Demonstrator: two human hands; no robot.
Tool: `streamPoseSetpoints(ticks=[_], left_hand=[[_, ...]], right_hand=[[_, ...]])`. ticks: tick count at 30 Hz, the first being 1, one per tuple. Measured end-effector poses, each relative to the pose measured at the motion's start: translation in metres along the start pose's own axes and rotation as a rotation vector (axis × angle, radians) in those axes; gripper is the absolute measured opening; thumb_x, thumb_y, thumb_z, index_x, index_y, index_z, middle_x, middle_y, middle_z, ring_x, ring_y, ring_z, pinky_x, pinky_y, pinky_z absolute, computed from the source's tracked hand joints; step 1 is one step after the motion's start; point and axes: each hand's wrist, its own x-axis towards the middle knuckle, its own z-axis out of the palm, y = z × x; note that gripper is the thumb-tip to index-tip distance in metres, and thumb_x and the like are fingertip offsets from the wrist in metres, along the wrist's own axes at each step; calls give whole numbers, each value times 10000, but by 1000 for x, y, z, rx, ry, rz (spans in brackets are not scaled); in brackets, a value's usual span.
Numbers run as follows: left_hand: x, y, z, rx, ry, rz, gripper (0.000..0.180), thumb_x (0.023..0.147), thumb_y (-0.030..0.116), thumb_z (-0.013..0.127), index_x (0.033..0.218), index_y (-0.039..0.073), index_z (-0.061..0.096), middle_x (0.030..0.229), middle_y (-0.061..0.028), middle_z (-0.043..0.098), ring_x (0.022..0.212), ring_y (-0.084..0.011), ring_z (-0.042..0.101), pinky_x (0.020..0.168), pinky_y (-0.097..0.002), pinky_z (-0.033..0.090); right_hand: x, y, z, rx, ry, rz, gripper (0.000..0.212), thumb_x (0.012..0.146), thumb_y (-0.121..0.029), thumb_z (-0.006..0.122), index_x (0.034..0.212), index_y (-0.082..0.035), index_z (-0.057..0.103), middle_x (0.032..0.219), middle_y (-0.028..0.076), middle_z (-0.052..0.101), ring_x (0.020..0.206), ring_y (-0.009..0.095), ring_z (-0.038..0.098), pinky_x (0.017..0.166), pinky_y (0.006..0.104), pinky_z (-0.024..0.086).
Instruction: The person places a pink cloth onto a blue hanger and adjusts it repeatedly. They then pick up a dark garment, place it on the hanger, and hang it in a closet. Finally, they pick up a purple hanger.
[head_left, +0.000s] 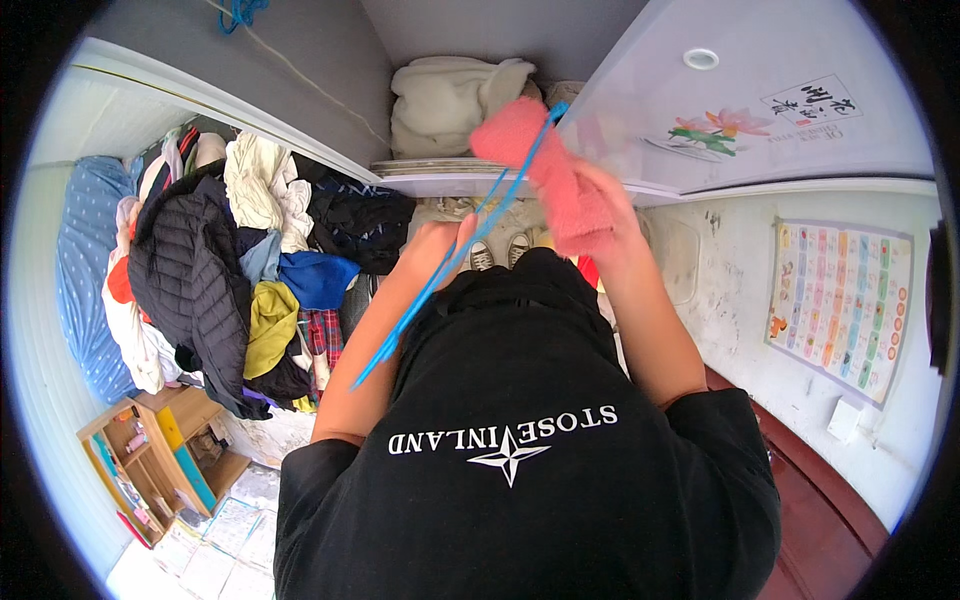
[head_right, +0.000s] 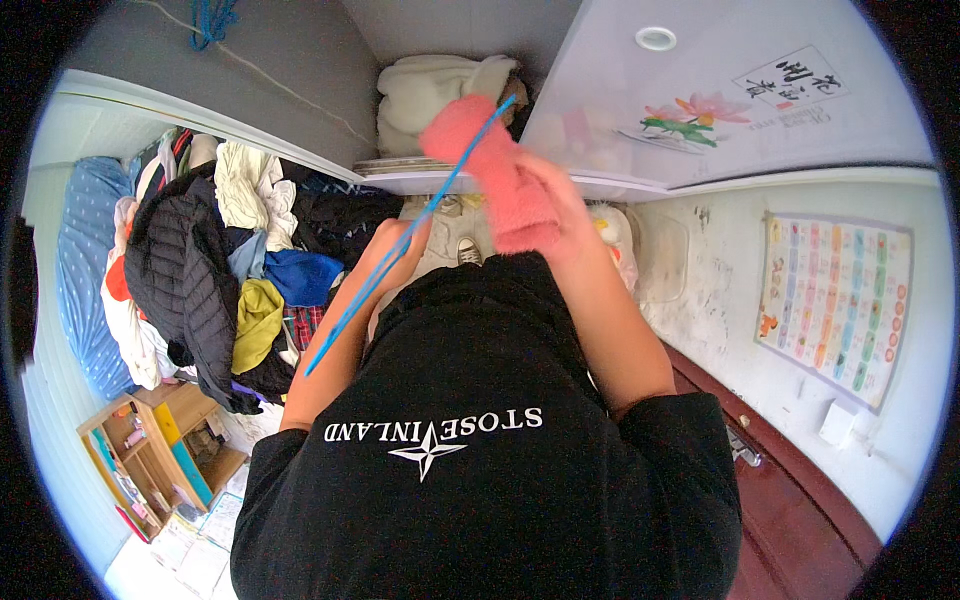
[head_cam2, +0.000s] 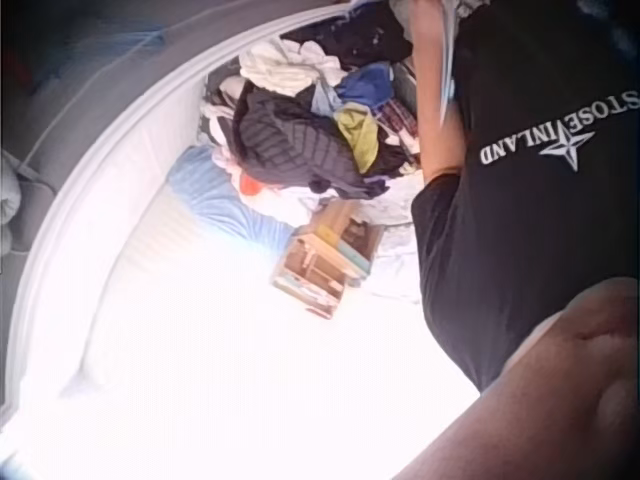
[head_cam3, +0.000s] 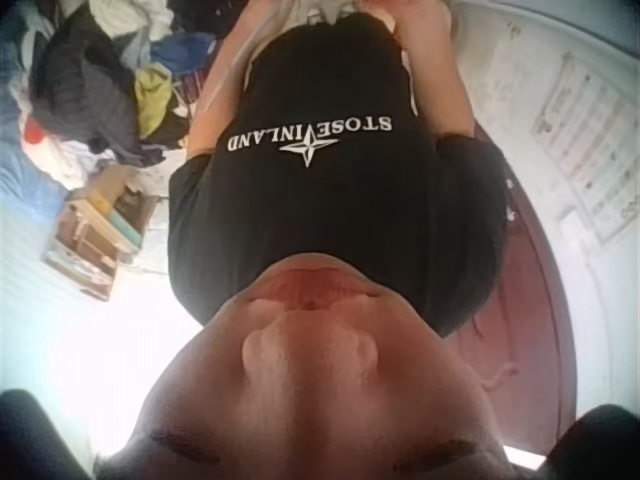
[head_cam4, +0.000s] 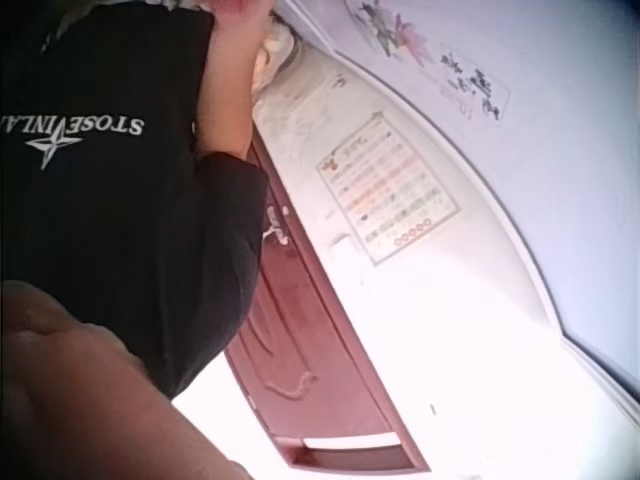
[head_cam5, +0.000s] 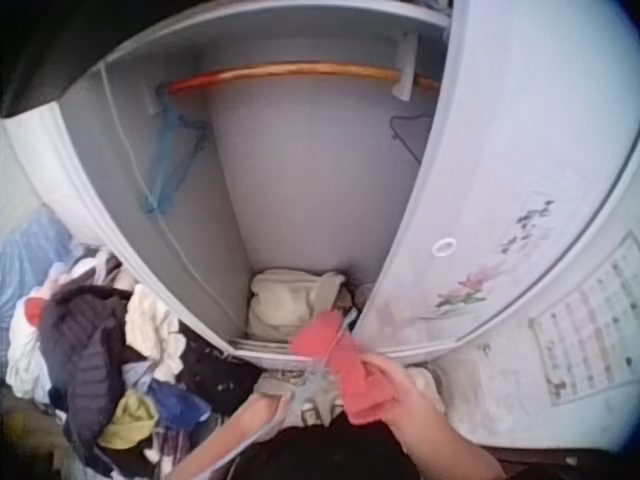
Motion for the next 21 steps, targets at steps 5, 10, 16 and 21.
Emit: streamPoseSetpoints(ticks=[5, 10, 16, 21], left_hand=[[28, 29, -35, 213, 318, 273, 453, 1012, 478, 596, 970, 49, 734, 890, -183, 743, 841, -386, 725, 726, -474, 557], [52, -30, 9, -223, 44, -156, 397, 1051, 435, 564, 1168, 75, 683, 1091, -152, 705, 1000, -330, 685, 882, -444, 537], [23, -51, 54, -637, 245, 58, 367, 1063, 404, 557, 1187, 81, 680, 1120, -129, 694, 1072, -321, 666, 967, -444, 522], [27, -33, 79, -724, 281, -18, 335, 1079, 370, 541, 1195, 78, 657, 1130, -111, 671, 1086, -296, 644, 977, -437, 514]], right_hand=[[-24, 44, 56, -262, -64, 190, 318, 1001, -167, 660, 1268, 5, 666, 1124, 95, 753, 974, 186, 748, 843, 327, 621], [-24, 57, 64, -254, -116, 404, 394, 994, -102, 675, 1361, 33, 627, 1239, 111, 728, 1119, 191, 718, 973, 329, 572], [-22, 56, 71, -223, -130, 318, 352, 1005, -154, 684, 1305, 27, 655, 1146, 103, 747, 998, 188, 746, 868, 320, 603], [1, 41, 57, -252, -201, 200, 337, 1003, -140, 674, 1291, 36, 654, 1162, 121, 742, 1025, 200, 742, 898, 338, 598]])
